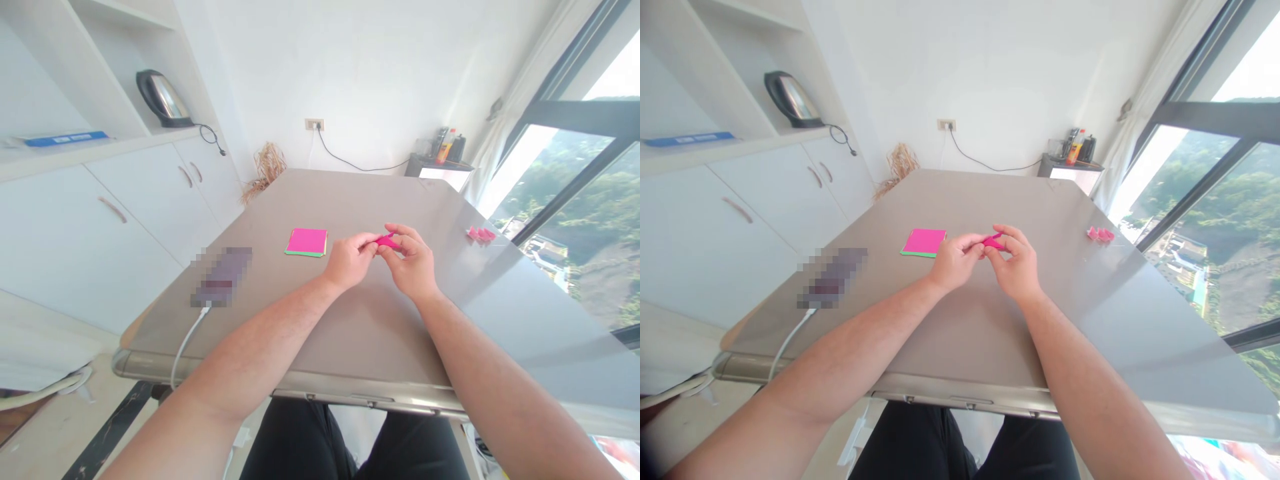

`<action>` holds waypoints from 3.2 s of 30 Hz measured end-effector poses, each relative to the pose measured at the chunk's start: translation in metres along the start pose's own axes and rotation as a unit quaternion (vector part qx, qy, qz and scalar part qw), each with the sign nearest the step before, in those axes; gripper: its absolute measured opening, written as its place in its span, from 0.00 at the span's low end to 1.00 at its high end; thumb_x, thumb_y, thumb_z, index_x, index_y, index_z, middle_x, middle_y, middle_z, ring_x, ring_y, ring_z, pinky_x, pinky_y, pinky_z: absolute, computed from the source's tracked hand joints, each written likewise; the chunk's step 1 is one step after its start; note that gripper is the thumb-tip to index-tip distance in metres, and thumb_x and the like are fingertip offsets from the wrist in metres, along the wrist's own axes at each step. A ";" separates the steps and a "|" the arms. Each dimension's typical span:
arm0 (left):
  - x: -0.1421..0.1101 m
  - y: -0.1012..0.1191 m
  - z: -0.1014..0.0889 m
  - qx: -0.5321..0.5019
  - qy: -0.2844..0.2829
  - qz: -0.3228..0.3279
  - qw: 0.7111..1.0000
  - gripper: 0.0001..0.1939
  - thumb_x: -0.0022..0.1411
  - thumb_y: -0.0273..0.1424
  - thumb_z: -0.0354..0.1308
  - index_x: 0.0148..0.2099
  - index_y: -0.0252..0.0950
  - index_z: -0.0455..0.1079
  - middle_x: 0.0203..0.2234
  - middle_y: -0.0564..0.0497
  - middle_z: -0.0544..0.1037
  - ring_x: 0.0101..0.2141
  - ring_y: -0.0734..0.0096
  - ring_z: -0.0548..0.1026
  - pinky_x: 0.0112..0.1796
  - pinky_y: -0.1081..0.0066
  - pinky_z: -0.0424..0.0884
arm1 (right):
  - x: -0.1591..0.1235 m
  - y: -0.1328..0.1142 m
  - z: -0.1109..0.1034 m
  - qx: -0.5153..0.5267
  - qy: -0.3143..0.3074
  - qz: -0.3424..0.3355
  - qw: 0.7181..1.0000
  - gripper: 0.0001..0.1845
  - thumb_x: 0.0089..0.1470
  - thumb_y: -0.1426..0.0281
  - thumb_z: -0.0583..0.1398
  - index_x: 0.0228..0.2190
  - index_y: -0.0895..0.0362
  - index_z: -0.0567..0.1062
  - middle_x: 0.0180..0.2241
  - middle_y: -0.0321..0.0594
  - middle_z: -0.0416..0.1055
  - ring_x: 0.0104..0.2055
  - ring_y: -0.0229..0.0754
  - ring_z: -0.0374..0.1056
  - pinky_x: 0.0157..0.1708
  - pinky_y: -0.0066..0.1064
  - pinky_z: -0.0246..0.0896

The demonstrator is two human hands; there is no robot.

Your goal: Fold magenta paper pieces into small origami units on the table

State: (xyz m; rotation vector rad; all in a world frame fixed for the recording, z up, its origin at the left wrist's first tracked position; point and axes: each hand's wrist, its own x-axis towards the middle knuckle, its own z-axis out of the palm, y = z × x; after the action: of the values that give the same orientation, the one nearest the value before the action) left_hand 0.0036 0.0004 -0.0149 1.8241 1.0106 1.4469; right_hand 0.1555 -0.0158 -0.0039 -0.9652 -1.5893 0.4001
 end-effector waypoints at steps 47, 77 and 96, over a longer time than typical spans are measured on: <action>0.012 -0.001 -0.022 -0.294 -0.112 -0.117 0.942 0.13 0.57 0.37 0.68 0.43 0.38 0.79 0.40 0.46 0.82 0.39 0.65 0.78 0.40 0.64 0.77 | -0.003 0.009 0.006 -0.108 0.017 -0.183 0.977 0.07 0.59 0.69 0.62 0.37 0.49 0.81 0.45 0.43 0.76 0.45 0.45 0.74 0.44 0.40 0.73; 0.014 0.012 -0.034 -0.063 -0.281 -0.117 0.950 0.10 0.59 0.36 0.64 0.34 0.34 0.70 0.29 0.48 0.80 0.26 0.71 0.78 0.31 0.68 0.73 | 0.014 -0.005 -0.035 0.014 -0.321 0.152 0.935 0.11 0.56 0.64 0.60 0.27 0.56 0.76 0.25 0.37 0.75 0.30 0.40 0.70 0.31 0.32 0.62; 0.016 0.005 -0.035 -0.027 -0.307 -0.122 0.943 0.06 0.59 0.33 0.60 0.32 0.36 0.71 0.22 0.51 0.77 0.25 0.71 0.76 0.30 0.70 0.71 | 0.013 -0.005 -0.029 0.026 -0.343 0.176 0.922 0.11 0.56 0.64 0.60 0.27 0.57 0.74 0.25 0.38 0.76 0.31 0.41 0.74 0.32 0.31 0.64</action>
State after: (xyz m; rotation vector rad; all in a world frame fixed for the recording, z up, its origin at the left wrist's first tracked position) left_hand -0.0272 0.0113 0.0054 1.8526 0.8205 0.6745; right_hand 0.1808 -0.0159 0.0160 -1.1442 -2.0070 1.1236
